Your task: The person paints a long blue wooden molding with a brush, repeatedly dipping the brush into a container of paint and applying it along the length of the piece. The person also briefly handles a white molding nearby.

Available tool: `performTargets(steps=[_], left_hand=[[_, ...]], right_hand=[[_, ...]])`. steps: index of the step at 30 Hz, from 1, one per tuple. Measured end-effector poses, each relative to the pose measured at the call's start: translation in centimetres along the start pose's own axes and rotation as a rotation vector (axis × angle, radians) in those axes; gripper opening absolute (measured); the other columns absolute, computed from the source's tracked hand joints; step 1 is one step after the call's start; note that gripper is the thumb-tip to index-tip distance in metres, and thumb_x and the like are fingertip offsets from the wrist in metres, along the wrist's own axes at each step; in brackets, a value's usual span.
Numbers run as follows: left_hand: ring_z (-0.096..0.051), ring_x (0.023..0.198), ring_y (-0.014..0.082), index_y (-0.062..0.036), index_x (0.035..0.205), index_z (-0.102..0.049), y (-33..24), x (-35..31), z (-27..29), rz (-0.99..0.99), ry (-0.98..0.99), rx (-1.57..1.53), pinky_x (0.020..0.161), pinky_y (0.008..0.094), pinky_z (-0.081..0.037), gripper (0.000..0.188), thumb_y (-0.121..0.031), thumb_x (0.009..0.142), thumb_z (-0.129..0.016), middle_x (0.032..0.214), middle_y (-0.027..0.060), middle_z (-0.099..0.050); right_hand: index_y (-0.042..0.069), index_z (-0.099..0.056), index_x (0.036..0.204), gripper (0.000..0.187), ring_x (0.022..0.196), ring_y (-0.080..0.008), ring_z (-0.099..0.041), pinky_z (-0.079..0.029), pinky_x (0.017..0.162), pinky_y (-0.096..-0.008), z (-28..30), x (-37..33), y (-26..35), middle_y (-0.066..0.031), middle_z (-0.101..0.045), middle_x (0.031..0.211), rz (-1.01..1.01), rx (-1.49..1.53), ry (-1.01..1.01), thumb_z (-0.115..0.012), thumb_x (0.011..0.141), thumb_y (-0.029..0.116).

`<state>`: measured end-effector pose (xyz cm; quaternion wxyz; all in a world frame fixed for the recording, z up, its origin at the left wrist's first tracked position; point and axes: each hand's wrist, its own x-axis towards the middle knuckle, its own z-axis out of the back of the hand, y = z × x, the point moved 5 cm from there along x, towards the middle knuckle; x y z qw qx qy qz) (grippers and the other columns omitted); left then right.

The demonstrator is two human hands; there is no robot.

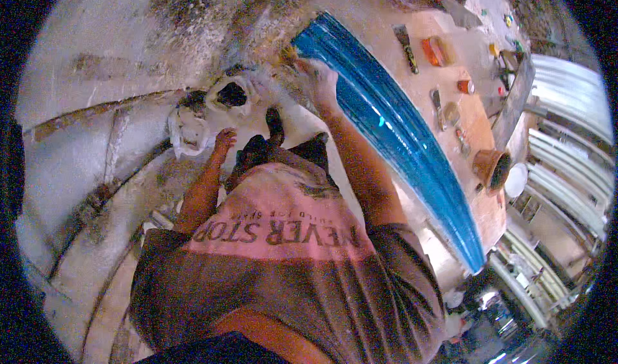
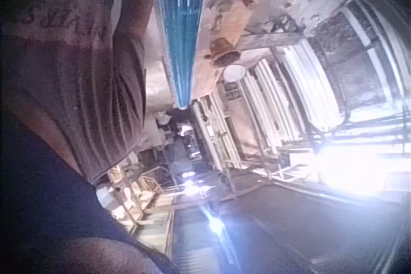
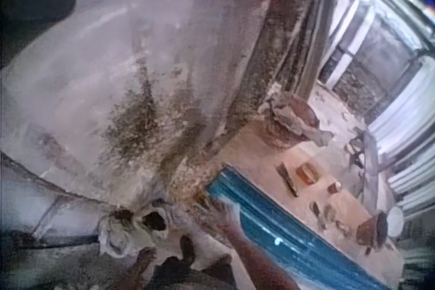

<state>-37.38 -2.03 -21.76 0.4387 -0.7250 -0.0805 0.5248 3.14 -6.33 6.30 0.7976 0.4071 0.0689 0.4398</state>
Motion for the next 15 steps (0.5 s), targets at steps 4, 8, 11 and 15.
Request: performTargets(steps=[4, 8, 11, 15], left_hand=[[-0.061, 0.066, 0.0149, -0.0142, 0.111, -0.064, 2.9, -0.1, 1.6, 0.156, -0.063, 0.039, 0.053, 0.0283, -0.045, 0.025, -0.031, 0.094, -0.055, 0.091, 0.0025, -0.067], [-0.061, 0.066, 0.0144, -0.0131, 0.111, -0.065, 4.5, -1.5, 2.6, 0.208, -0.059, 0.188, 0.053, 0.0280, -0.045, 0.024, -0.027, 0.092, -0.057, 0.090, 0.0026, -0.067], [-0.060, 0.066, 0.0137, -0.0114, 0.110, -0.065, 4.6, -1.6, 2.1, 0.223, -0.068, 0.073, 0.054, 0.0271, -0.045, 0.024, -0.023, 0.089, -0.059, 0.089, 0.0024, -0.067], [-0.060, 0.065, 0.0133, -0.0101, 0.110, -0.064, 4.0, -2.0, 1.2, 0.197, -0.075, 0.001, 0.056, 0.0274, -0.045, 0.026, -0.020, 0.087, -0.061, 0.089, 0.0030, -0.066]], right_hand=[[0.010, -0.075, 0.094, 0.018, 0.077, -0.0263, -0.069, -0.054, 0.070, -0.0338, -1.7, 2.7, 1.7, -0.0120, -0.071, 0.084, 0.063, 0.087, 0.019, -0.073, 0.085, 0.026], [0.007, -0.073, 0.093, 0.020, 0.078, -0.0277, -0.069, -0.054, 0.072, -0.0344, -1.8, 5.8, 3.8, -0.0143, -0.071, 0.087, -0.002, 0.127, 0.091, -0.072, 0.085, 0.025], [0.006, -0.072, 0.092, 0.020, 0.079, -0.0298, -0.069, -0.053, 0.073, -0.0359, 2.1, 0.3, 0.5, -0.0153, -0.071, 0.090, -0.255, -0.056, 0.181, -0.071, 0.085, 0.025], [0.010, -0.075, 0.099, 0.027, 0.090, -0.0315, -0.069, -0.054, 0.082, -0.0398, 14.9, -10.8, -3.9, -0.0151, -0.072, 0.098, -0.654, -0.392, 0.255, -0.065, 0.089, 0.033]])
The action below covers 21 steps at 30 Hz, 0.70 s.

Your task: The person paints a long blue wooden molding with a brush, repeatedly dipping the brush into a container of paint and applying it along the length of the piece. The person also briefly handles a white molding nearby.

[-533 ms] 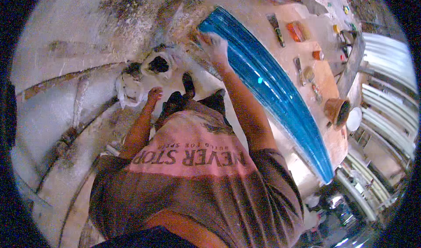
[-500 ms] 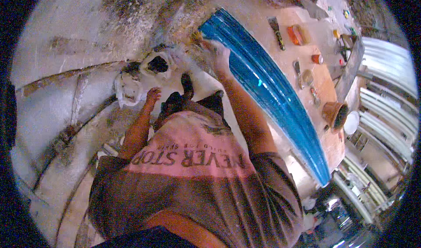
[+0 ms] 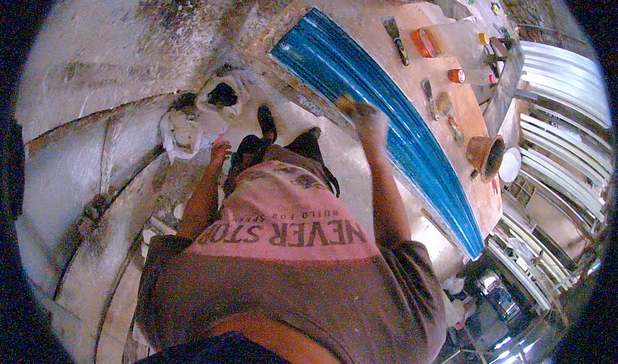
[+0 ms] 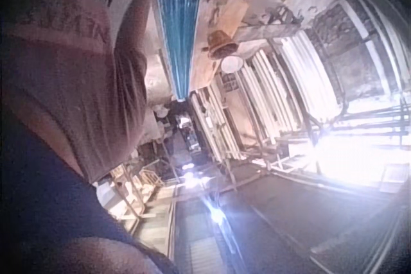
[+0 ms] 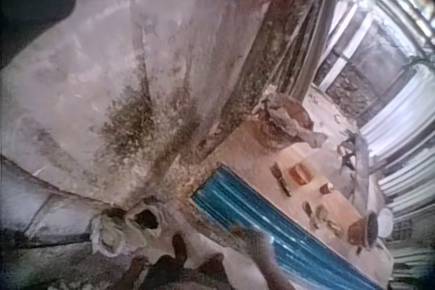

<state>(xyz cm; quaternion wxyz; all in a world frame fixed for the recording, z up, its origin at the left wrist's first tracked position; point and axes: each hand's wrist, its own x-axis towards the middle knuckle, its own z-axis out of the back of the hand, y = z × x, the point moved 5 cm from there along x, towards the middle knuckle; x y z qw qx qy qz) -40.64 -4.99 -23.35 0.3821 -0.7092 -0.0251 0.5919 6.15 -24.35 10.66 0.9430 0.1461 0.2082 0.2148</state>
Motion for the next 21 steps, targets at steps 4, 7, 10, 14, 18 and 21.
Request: performTargets(steps=[4, 7, 10, 14, 18, 21], left_hand=[[-0.060, 0.066, 0.0145, -0.0102, 0.110, -0.064, 0.9, 0.6, 0.1, 0.043, -0.032, -0.008, 0.057, 0.0283, -0.046, 0.026, -0.021, 0.086, -0.061, 0.089, 0.0044, -0.067], [-0.062, 0.067, 0.0158, -0.0101, 0.110, -0.064, -1.4, -0.6, -0.3, 0.035, -0.007, 0.026, 0.056, 0.0283, -0.046, 0.026, -0.022, 0.086, -0.062, 0.090, 0.0050, -0.067], [-0.064, 0.070, 0.0179, -0.0105, 0.112, -0.064, -0.6, 1.0, 1.8, 0.057, 0.048, 0.155, 0.056, 0.0296, -0.048, 0.028, -0.024, 0.088, -0.061, 0.093, 0.0062, -0.067], [-0.064, 0.071, 0.0170, -0.0108, 0.113, -0.064, -4.4, 0.2, 0.6, 0.038, 0.085, 0.252, 0.058, 0.0291, -0.049, 0.027, -0.027, 0.090, -0.061, 0.095, 0.0060, -0.068], [-0.064, 0.072, 0.0159, -0.0114, 0.113, -0.064, -6.3, -0.8, -1.6, 0.005, 0.102, 0.392, 0.061, 0.0292, -0.051, 0.027, -0.028, 0.093, -0.060, 0.096, 0.0054, -0.069], [-0.064, 0.073, 0.0148, -0.0119, 0.114, -0.064, -8.1, -0.8, -5.8, -0.031, 0.171, 0.487, 0.062, 0.0279, -0.051, 0.025, -0.025, 0.093, -0.059, 0.096, 0.0049, -0.069]], right_hand=[[0.015, -0.076, 0.098, 0.031, 0.088, -0.0332, -0.070, -0.054, 0.077, -0.0411, 1.8, -1.9, -5.0, -0.0120, -0.073, 0.096, -0.271, -0.309, -0.068, -0.060, 0.090, 0.041], [0.018, -0.076, 0.101, 0.030, 0.084, -0.0277, -0.071, -0.055, 0.076, -0.0378, -2.9, 0.0, -0.7, -0.0106, -0.074, 0.098, -0.027, 0.156, -0.315, -0.066, 0.087, 0.042], [0.013, -0.075, 0.098, 0.035, 0.082, -0.0250, -0.070, -0.055, 0.075, -0.0382, -5.3, 4.6, 12.8, -0.0109, -0.073, 0.092, 0.153, 0.454, -0.082, -0.070, 0.079, 0.042], [0.005, -0.071, 0.099, 0.028, 0.083, -0.0298, -0.069, -0.056, 0.072, -0.0393, -8.8, 10.3, 19.1, -0.0160, -0.071, 0.100, 0.398, 0.703, -0.191, -0.065, 0.090, 0.031], [0.004, -0.068, 0.092, 0.028, 0.082, -0.0381, -0.066, -0.055, 0.070, -0.0429, -7.3, 6.2, 9.2, -0.0188, -0.069, 0.091, 0.256, 0.384, -0.209, -0.066, 0.086, 0.032], [0.006, -0.070, 0.097, 0.019, 0.086, -0.0339, -0.067, -0.053, 0.078, -0.0406, -2.9, -2.5, -6.8, -0.0158, -0.070, 0.094, 0.096, 0.488, -0.425, -0.068, 0.084, 0.020]])
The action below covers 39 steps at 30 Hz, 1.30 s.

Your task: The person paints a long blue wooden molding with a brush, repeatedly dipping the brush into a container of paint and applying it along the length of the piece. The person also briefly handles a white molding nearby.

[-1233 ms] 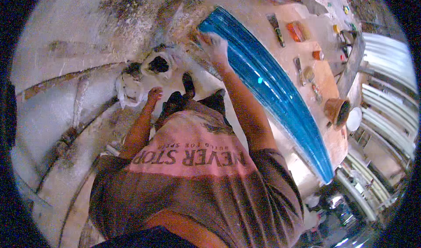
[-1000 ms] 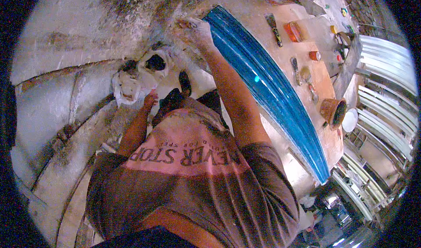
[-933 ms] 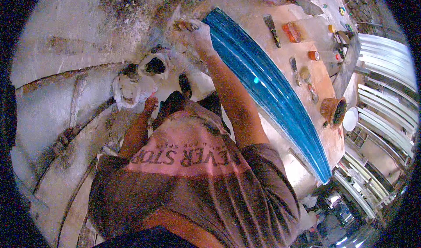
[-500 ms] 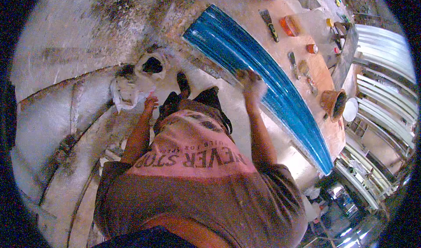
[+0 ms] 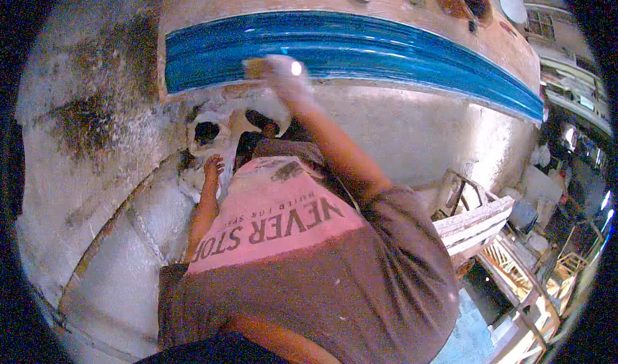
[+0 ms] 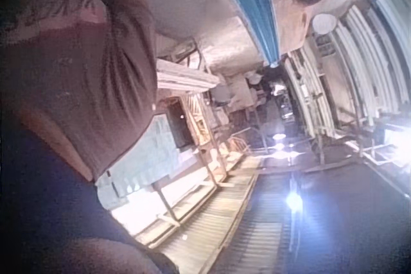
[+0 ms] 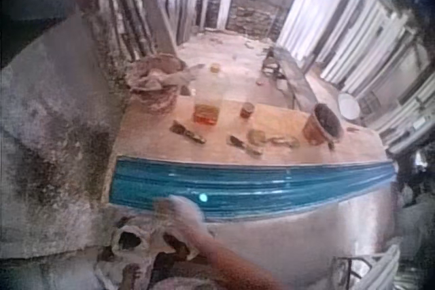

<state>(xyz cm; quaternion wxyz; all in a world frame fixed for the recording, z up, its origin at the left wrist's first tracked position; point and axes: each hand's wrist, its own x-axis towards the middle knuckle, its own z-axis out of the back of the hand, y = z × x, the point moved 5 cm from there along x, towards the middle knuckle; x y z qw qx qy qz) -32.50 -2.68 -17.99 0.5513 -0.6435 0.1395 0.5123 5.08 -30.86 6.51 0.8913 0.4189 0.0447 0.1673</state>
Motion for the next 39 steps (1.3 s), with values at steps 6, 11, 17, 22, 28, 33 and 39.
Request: performTargets(steps=[6, 11, 17, 22, 28, 33, 39], left_hand=[[-0.063, 0.078, 0.0130, -0.0113, 0.115, -0.064, -5.2, 1.1, -5.0, -0.055, 0.031, 0.102, 0.066, 0.0264, -0.049, 0.027, -0.021, 0.091, -0.059, 0.099, 0.0040, -0.068], [-0.064, 0.081, 0.0144, -0.0073, 0.113, -0.064, -10.3, 2.2, -7.5, -0.233, 0.075, 0.257, 0.067, 0.0295, -0.049, 0.025, -0.018, 0.090, -0.061, 0.100, 0.0048, -0.067], [-0.063, 0.074, 0.0150, -0.0081, 0.113, -0.065, -9.4, 2.4, -2.6, -0.154, 0.113, 0.363, 0.063, 0.0289, -0.048, 0.024, -0.017, 0.092, -0.059, 0.097, 0.0037, -0.067], [-0.062, 0.073, 0.0141, -0.0105, 0.115, -0.063, -6.5, 3.4, 4.0, -0.011, 0.061, 0.273, 0.062, 0.0300, -0.048, 0.026, -0.023, 0.092, -0.059, 0.094, 0.0030, -0.066], [-0.062, 0.074, 0.0148, -0.0118, 0.114, -0.062, -4.7, 4.8, 11.3, 0.092, 0.072, 0.215, 0.062, 0.0317, -0.049, 0.027, -0.026, 0.091, -0.060, 0.094, 0.0032, -0.066], [-0.063, 0.076, 0.0160, -0.0118, 0.109, -0.063, -4.1, 7.0, 11.7, -0.059, 0.167, 0.249, 0.062, 0.0326, -0.050, 0.023, -0.024, 0.090, -0.060, 0.094, 0.0030, -0.067], [-0.065, 0.070, 0.0176, -0.0106, 0.107, -0.062, -6.5, 9.5, 6.3, -0.018, 0.208, 0.335, 0.056, 0.0329, -0.050, 0.020, -0.018, 0.088, -0.060, 0.098, 0.0074, -0.069]], right_hand=[[0.007, -0.072, 0.087, 0.033, 0.073, -0.0300, -0.069, -0.054, 0.065, -0.0405, 27.3, -8.2, -21.6, -0.0160, -0.072, 0.086, -0.357, -0.611, -0.413, -0.064, 0.091, 0.039], [0.009, -0.067, 0.073, 0.030, 0.065, -0.0314, -0.067, -0.052, 0.057, -0.0437, 35.5, -9.7, -25.9, -0.0147, -0.066, 0.072, -0.365, -1.102, -0.467, -0.060, 0.089, 0.033], [0.011, -0.069, 0.090, 0.011, 0.079, -0.0314, -0.063, -0.050, 0.071, -0.0455, 14.4, -6.6, -12.6, -0.0101, -0.066, 0.082, -0.058, -0.636, -0.447, -0.061, 0.087, 0.018], [0.011, -0.076, 0.094, 0.020, 0.073, -0.0282, -0.070, -0.055, 0.071, -0.0379, -1.9, -1.9, 2.5, -0.0108, -0.073, 0.084, -0.156, -0.020, -0.330, -0.070, 0.087, 0.028], [0.006, -0.071, 0.077, 0.035, 0.070, -0.0377, -0.066, -0.053, 0.063, -0.0490, -21.8, 6.8, 14.2, -0.0182, -0.066, 0.072, 0.083, 0.236, -0.003, -0.066, 0.079, 0.041], [0.013, -0.076, 0.100, 0.027, 0.084, -0.0352, -0.068, -0.056, 0.075, -0.0413, -18.7, 7.8, 16.8, -0.0191, -0.070, 0.091, 0.154, 0.088, 0.062, -0.064, 0.085, 0.032], [0.010, -0.075, 0.098, 0.020, 0.086, -0.0229, -0.070, -0.055, 0.077, -0.0357, 1.8, -2.2, -0.1, -0.0112, -0.074, 0.096, -0.238, -0.093, -0.148, -0.072, 0.087, 0.027]])
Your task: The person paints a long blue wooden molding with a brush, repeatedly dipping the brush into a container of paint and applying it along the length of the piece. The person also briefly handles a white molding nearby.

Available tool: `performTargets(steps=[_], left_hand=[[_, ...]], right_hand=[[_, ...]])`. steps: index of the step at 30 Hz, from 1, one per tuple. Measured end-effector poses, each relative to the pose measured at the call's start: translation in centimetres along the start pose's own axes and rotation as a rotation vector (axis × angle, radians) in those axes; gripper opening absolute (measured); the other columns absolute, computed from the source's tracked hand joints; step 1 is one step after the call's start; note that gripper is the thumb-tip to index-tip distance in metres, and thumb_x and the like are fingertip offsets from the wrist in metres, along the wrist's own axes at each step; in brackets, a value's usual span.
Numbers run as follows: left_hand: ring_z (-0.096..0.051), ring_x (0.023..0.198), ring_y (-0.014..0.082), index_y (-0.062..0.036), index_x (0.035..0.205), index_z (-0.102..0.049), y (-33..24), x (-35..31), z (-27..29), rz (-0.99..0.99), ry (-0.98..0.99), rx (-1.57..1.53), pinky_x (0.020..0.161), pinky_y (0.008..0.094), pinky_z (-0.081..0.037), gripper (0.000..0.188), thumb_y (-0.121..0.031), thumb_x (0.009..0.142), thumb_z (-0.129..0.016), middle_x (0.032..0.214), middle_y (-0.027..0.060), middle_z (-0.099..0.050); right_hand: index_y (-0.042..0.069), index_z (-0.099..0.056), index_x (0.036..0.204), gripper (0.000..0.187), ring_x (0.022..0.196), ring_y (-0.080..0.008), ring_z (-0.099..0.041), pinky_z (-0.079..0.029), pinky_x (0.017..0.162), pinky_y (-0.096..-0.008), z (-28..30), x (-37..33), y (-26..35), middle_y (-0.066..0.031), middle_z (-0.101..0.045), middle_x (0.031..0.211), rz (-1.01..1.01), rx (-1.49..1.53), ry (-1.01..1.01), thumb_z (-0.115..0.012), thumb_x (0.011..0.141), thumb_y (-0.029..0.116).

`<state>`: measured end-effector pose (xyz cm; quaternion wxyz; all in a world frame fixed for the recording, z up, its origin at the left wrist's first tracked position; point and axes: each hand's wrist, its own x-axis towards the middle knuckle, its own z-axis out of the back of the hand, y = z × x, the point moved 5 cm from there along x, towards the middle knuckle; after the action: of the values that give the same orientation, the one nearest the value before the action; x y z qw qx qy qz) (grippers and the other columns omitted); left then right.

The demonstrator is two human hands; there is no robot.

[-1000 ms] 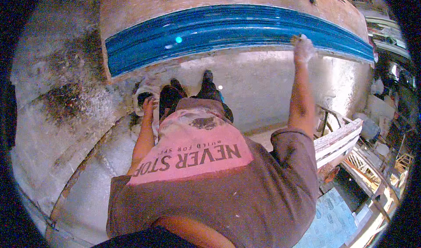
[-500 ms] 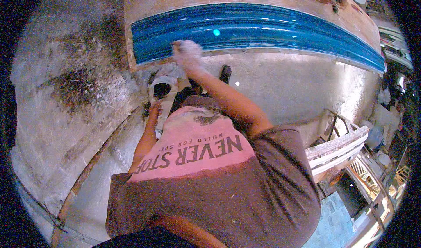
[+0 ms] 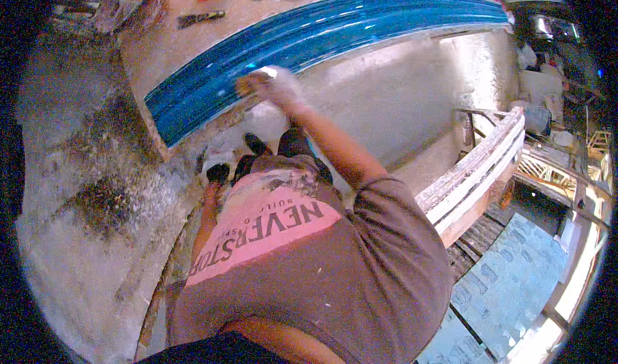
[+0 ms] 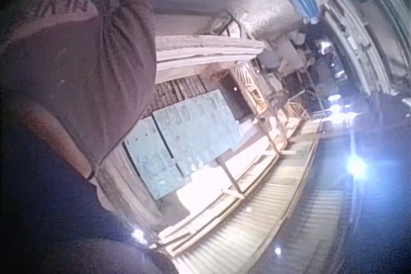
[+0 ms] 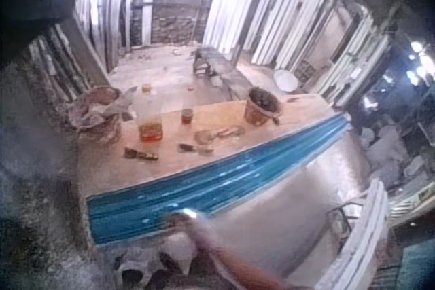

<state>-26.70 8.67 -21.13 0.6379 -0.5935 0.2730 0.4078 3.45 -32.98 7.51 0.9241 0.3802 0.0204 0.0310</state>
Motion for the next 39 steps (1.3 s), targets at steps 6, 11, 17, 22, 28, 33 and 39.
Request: performTargets(steps=[6, 11, 17, 22, 28, 33, 39], left_hand=[[-0.068, 0.071, 0.0194, -0.0056, 0.112, -0.063, -8.5, 1.6, -6.1, -0.078, 0.012, -0.013, 0.053, 0.0300, -0.050, 0.030, -0.017, 0.085, -0.067, 0.092, 0.0102, -0.070], [-0.067, 0.073, 0.0192, -0.0121, 0.111, -0.067, -11.4, 4.1, -8.0, -0.102, 0.019, 0.071, 0.056, 0.0342, -0.052, 0.027, -0.019, 0.085, -0.068, 0.095, 0.0099, -0.070], [-0.067, 0.077, 0.0220, -0.0102, 0.109, -0.067, -11.8, 2.2, -12.8, -0.036, -0.015, 0.346, 0.059, 0.0370, -0.054, 0.023, -0.021, 0.091, -0.056, 0.100, 0.0098, -0.070], [-0.068, 0.081, 0.0211, -0.0108, 0.112, -0.065, -15.8, -0.6, -22.9, -0.403, 0.160, 0.731, 0.060, 0.0357, -0.053, 0.024, -0.016, 0.093, -0.050, 0.102, 0.0096, -0.069], [-0.066, 0.084, 0.0185, -0.0117, 0.121, -0.061, -21.1, -2.6, -31.3, -0.126, 0.129, 0.492, 0.065, 0.0320, -0.052, 0.030, -0.013, 0.095, -0.046, 0.104, 0.0067, -0.069], [-0.064, 0.086, 0.0181, -0.0075, 0.122, -0.061, -21.8, -2.8, -31.7, -0.066, 0.023, 0.404, 0.069, 0.0317, -0.051, 0.031, -0.012, 0.093, -0.050, 0.105, 0.0062, -0.068], [-0.063, 0.083, 0.0172, -0.0052, 0.123, -0.061, -19.2, -6.6, -32.8, -0.038, 0.083, 0.271, 0.069, 0.0310, -0.050, 0.034, -0.018, 0.092, -0.056, 0.102, 0.0060, -0.068]], right_hand=[[0.012, -0.075, 0.093, 0.025, 0.077, -0.0302, -0.071, -0.055, 0.069, -0.0426, 21.4, 2.5, -23.5, -0.0120, -0.073, 0.083, -0.212, -0.458, -0.429, -0.068, 0.088, 0.035], [0.009, -0.071, 0.092, 0.026, 0.090, -0.0326, -0.062, -0.052, 0.076, -0.0428, 29.1, 4.4, -28.3, -0.0135, -0.064, 0.092, -0.363, -0.934, -0.558, -0.054, 0.093, 0.029], [0.010, -0.066, 0.096, 0.019, 0.098, -0.0331, -0.062, -0.052, 0.086, -0.0451, 15.3, 1.8, -16.8, -0.0154, -0.065, 0.099, -0.116, -0.638, -0.253, -0.064, 0.081, 0.020], [0.015, -0.070, 0.090, 0.011, 0.093, -0.0300, -0.063, -0.052, 0.081, -0.0440, 18.5, 1.2, -17.8, -0.0134, -0.066, 0.090, 0.071, 0.090, -0.112, -0.064, 0.086, 0.023], [0.008, -0.076, 0.092, 0.037, 0.085, -0.0335, -0.068, -0.054, 0.079, -0.0435, 36.9, 3.5, -41.6, -0.0156, -0.072, 0.089, -0.213, 0.239, -0.453, -0.065, 0.089, 0.043], [0.009, -0.073, 0.092, 0.035, 0.083, -0.0364, -0.068, -0.054, 0.075, -0.0475, 56.3, 6.5, -55.8, -0.0175, -0.068, 0.083, -0.263, -0.641, -0.666, -0.056, 0.094, 0.039], [0.015, -0.064, 0.088, 0.009, 0.078, -0.0268, -0.060, -0.048, 0.070, -0.0433, 46.4, 9.6, -50.2, -0.0080, -0.061, 0.083, -0.270, -1.264, -0.597, -0.057, 0.085, 0.020]])
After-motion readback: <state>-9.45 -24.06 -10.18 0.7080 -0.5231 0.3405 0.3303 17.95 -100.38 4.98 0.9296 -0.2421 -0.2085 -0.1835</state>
